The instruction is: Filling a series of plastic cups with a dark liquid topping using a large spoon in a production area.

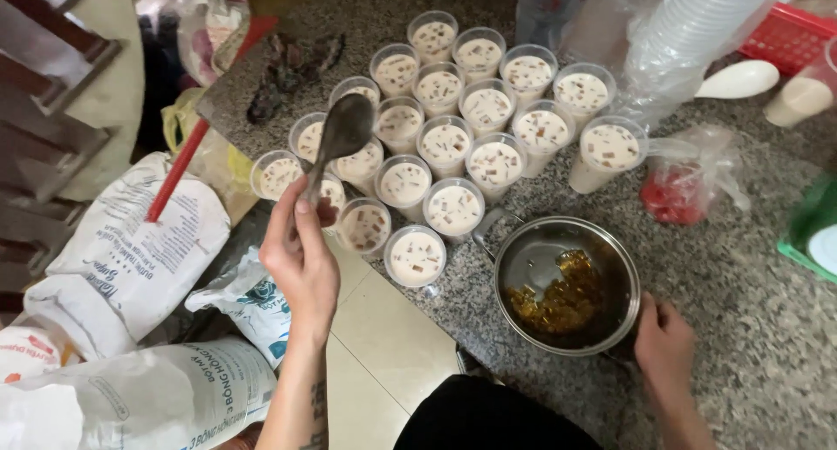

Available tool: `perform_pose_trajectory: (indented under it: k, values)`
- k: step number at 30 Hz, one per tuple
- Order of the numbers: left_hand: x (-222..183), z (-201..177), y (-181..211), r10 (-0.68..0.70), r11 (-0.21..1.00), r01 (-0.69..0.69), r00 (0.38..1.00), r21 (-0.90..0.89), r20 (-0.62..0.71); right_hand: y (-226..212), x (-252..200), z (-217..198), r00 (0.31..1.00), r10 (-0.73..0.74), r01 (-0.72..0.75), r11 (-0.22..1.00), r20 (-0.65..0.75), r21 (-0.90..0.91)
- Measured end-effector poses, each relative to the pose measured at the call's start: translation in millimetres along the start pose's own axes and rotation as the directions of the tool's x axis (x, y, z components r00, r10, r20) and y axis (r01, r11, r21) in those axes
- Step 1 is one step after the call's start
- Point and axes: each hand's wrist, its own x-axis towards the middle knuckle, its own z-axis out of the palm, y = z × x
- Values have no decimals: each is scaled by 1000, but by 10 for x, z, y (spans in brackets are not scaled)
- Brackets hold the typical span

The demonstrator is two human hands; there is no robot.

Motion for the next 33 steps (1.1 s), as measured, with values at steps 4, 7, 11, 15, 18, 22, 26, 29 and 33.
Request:
perform_pose_trajectory:
  k: [4,7,11,15,18,22,26,29,33]
  values:
    - [-436,212,189,101,977,-52,967,-205,235,117,87,20,991,-134,131,989,-30,-74]
    - [-901,438,328,261,955,-154,840,-252,476,78,33,-8,992,-128,127,991,-14,-44]
    - [-1328,582,462,342,940,-225,625,-257,702,214,145,30,982,-183,176,975,-45,-134]
    - [-1640,718,222,350,934,-288,636,-210,687,301,185,61,983,-177,174,983,-54,-52]
    - [-1723,739,196,220,975,-122,636,-185,739,198,99,41,988,-149,149,989,-34,-21]
    - [-1823,780,181,-29,973,203,587,-112,809,198,97,35,980,-197,197,980,-33,-14]
    - [-1865,827,110,-217,888,458,504,-46,836,116,17,20,980,-199,200,979,-29,42]
    - [-1836,821,34,-293,804,587,530,-95,796,96,-12,9,981,-193,193,981,-14,33]
    - [-1699,761,115,-310,804,582,580,-117,754,92,-7,23,978,-205,205,978,-26,20]
